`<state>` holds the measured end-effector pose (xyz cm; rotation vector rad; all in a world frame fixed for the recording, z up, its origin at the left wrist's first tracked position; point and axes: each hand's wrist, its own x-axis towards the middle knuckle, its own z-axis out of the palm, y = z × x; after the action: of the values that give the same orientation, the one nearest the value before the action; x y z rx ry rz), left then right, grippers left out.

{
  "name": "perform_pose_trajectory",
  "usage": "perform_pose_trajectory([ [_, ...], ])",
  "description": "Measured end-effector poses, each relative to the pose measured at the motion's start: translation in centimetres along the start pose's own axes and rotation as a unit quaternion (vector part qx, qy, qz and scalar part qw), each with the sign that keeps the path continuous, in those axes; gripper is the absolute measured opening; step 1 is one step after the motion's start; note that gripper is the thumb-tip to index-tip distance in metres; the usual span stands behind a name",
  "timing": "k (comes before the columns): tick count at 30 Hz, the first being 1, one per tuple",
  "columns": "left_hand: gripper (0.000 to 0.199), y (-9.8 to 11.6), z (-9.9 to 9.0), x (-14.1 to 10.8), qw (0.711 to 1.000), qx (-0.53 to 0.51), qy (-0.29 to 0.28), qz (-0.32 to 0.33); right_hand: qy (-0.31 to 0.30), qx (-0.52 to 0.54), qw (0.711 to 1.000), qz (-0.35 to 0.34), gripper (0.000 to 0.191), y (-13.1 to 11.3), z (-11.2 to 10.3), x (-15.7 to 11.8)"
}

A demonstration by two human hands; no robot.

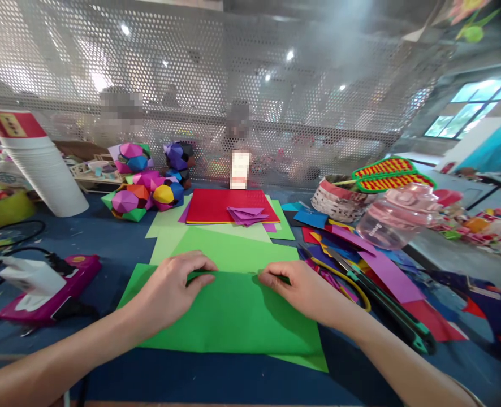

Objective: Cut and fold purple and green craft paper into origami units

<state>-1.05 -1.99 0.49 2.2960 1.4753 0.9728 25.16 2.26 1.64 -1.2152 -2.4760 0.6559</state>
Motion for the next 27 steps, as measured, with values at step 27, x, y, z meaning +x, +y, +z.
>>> perform_pose_trajectory([
  [27, 0.015, 1.1, -1.5, -0.3, 0.963, 0.176, 0.133, 0.156, 0.295, -0.119, 0.927, -0.199, 0.012, -1.1, 0.3, -1.0],
])
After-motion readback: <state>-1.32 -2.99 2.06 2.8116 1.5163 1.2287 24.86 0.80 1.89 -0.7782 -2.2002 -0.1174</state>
